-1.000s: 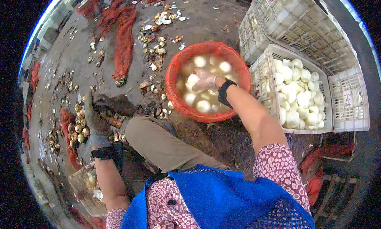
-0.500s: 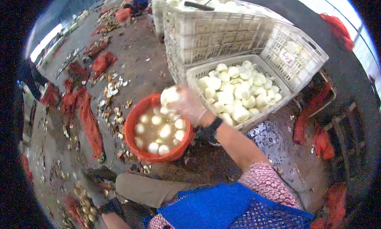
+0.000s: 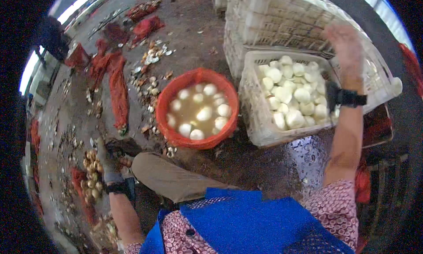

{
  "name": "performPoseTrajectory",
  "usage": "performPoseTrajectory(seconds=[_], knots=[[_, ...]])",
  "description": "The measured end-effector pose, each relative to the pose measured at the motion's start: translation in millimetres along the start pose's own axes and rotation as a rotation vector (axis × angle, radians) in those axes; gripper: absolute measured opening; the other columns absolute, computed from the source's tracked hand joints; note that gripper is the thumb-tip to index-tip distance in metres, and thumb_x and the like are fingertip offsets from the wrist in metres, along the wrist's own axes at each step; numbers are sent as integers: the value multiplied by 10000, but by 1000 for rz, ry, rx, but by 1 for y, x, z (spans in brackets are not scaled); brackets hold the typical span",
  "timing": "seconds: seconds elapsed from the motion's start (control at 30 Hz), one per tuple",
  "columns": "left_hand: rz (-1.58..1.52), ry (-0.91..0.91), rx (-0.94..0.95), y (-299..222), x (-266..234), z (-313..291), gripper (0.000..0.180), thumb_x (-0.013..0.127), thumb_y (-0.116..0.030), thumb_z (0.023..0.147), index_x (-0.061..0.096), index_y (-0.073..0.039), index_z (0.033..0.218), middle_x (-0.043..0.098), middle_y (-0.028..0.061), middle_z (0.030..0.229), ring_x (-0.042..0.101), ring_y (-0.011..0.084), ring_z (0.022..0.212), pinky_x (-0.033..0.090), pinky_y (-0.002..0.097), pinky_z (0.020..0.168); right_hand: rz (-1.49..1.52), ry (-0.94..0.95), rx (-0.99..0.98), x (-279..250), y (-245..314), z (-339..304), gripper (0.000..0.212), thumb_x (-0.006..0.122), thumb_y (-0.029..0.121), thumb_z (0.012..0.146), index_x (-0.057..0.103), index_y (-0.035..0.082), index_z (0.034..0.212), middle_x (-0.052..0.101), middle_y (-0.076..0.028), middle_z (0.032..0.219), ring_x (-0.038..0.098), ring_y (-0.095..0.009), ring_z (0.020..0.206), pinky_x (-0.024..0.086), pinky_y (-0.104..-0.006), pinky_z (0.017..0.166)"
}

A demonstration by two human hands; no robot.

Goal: The person peels onions using a small tool, washes the peeled onions in a bucket of water, and then places the clean onions into a plastic crate.

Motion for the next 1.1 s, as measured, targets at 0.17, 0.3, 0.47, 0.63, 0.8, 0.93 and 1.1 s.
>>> performPoseTrajectory(seconds=[0.17,0.3,0.47,0.63,0.8,0.93,1.1], knots=[[-92,20,21,-9,-1,-13,411,481,-447,956,625,-69,880,647,51,750,600,171,625,478,294,561,-560,693,544,223,-216,-142,389,691,238,771,620,-21,1052,668,-112,910,627,-205,816,506,-320,721],[3,8,39,-15,-10,-18,406,462,-436,963,623,-74,877,648,44,772,582,152,637,458,276,555,-1335,1531,439,272,-324,-195,503,778,336,633,628,-10,967,631,-168,982,621,-310,876,506,-389,771],[-25,44,6,-36,-5,-33,364,457,-438,969,582,-125,835,570,-26,728,487,86,592,380,234,522,-1582,1713,-104,278,-367,-263,368,729,263,655,690,50,953,684,-161,907,660,-331,851,537,-422,745],[2,10,113,-47,12,-43,300,487,-408,971,551,-141,851,563,-30,740,468,74,576,359,231,489,-1314,1177,584,263,-418,-234,329,703,280,708,711,52,945,697,-170,944,674,-310,877,530,-411,752],[-25,64,65,-43,2,-42,311,478,-410,973,545,-140,835,570,-13,734,485,84,561,361,223,464,-1403,1615,-48,295,-382,-252,254,690,225,714,693,47,895,687,-179,918,663,-337,887,525,-436,761],[-88,174,37,-43,3,-42,338,478,-414,968,565,-120,826,595,11,746,528,105,587,412,238,506,-1221,1239,115,272,-351,-216,291,688,199,726,646,45,969,666,-187,933,643,-348,865,515,-417,797],[-79,-60,96,-34,-17,-30,335,478,-388,970,595,-97,851,605,14,756,544,135,608,452,291,571,-326,778,767,254,-282,-190,308,677,213,858,603,18,1085,649,-58,993,640,-134,857,541,-286,710]])
Point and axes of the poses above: each hand's wrist, its own z-axis towards the middle knuckle, its own x-axis out of the palm, y = z × x, the point moved 5 cm from there along z, towards the middle knuckle
